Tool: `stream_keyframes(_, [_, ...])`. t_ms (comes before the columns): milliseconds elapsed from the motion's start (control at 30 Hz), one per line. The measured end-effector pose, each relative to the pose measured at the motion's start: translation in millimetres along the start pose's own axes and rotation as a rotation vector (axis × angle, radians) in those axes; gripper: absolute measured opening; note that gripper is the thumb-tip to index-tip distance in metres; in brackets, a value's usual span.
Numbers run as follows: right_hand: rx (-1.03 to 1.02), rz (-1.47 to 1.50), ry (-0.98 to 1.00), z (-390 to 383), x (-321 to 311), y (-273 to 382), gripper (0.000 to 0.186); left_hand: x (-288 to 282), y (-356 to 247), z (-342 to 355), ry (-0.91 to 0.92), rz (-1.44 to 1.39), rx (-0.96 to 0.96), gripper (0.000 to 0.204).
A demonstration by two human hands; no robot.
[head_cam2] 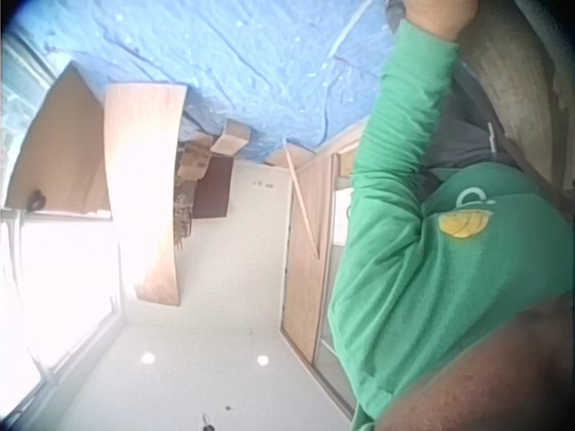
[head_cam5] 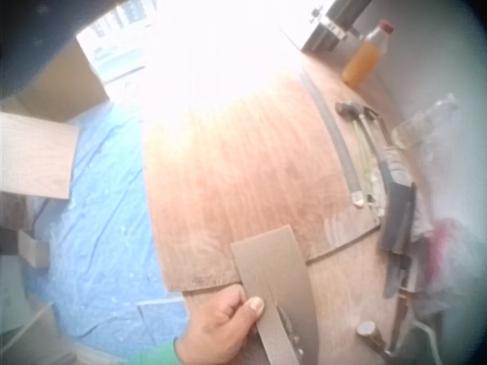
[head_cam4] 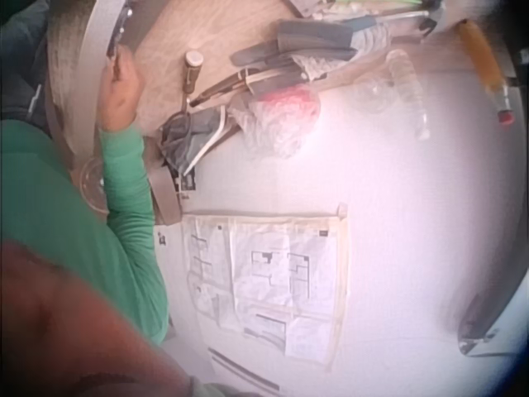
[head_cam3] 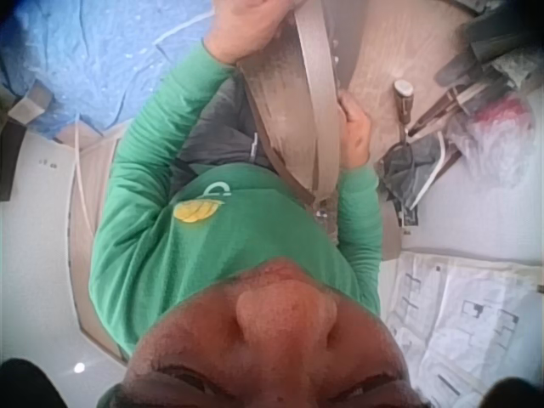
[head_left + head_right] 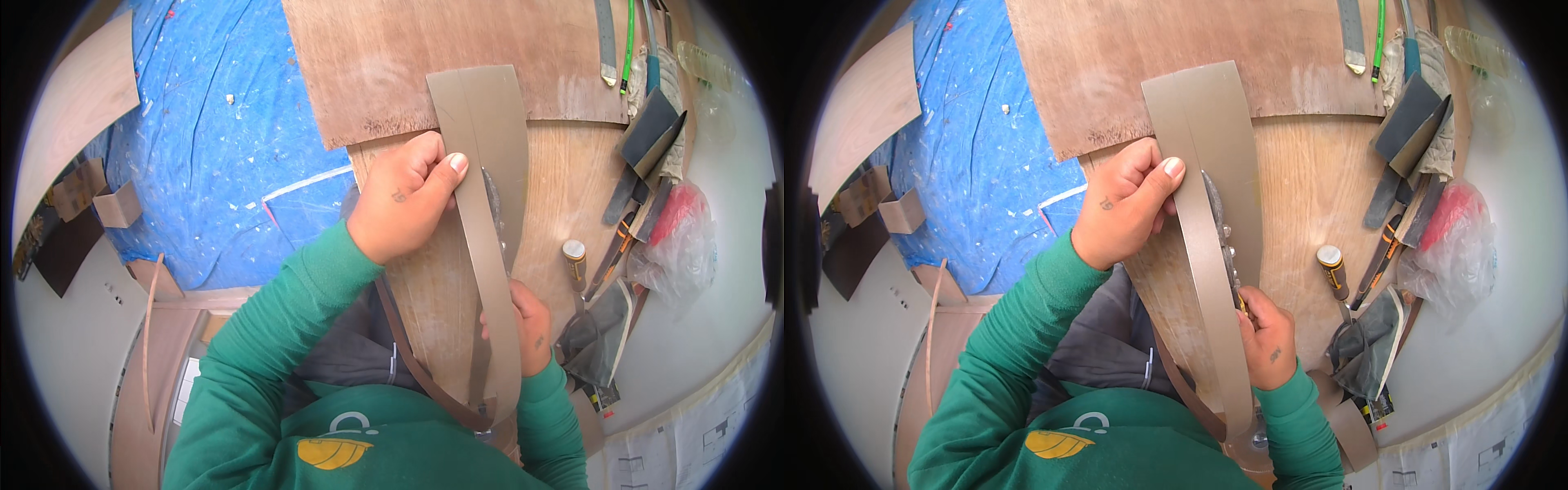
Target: The person uses tin snips to cut a long strip of flexible material on a workbench. They reposition the strip and continue cutting along its length, then place the cut piece on the table.
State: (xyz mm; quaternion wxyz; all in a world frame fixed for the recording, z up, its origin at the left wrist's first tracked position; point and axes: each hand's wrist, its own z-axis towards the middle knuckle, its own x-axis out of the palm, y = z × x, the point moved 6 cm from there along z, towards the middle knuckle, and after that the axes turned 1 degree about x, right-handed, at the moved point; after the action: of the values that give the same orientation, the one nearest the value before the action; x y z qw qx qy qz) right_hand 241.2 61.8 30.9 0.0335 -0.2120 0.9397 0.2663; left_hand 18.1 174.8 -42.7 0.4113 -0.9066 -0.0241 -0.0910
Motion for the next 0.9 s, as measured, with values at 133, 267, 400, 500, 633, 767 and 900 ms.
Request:
stream_keyframes(133, [-0.001, 0.049, 0.026, 1, 7, 0, 0.026, -2, -2, 0, 0.023, 0.001, 0.019, 0.025])
stream_keyframes(267, [-0.035, 0.038, 0.036, 4, 9, 7, 0.024, -3, -7, -1, 0.054, 0.003, 0.011, 0.024])
stream_keyframes(400, [-0.049, -0.004, 0.049, 10, 6, 12, 0.029, -3, -4, -1, 0.055, -0.011, 0.002, 0.024])
stream_keyframes(500, [-0.046, 0.007, 0.060, 11, 6, 16, 0.034, -3, -5, -1, 0.059, 0.006, -0.003, 0.025])
stream_keyframes(633, [-0.010, 0.045, 0.052, 10, 6, 8, 0.038, -3, -4, -1, 0.058, 0.000, -0.008, 0.024])
stream_keyframes(767, [-0.007, 0.044, 0.075, 9, 4, 16, 0.040, -3, -2, -1, 0.059, -0.010, -0.015, 0.024])
stream_keyframes(900, [-0.039, 0.023, 0.074, 10, 5, 17, 0.038, -3, 1, 0, 0.082, -0.035, 0.000, 0.023])
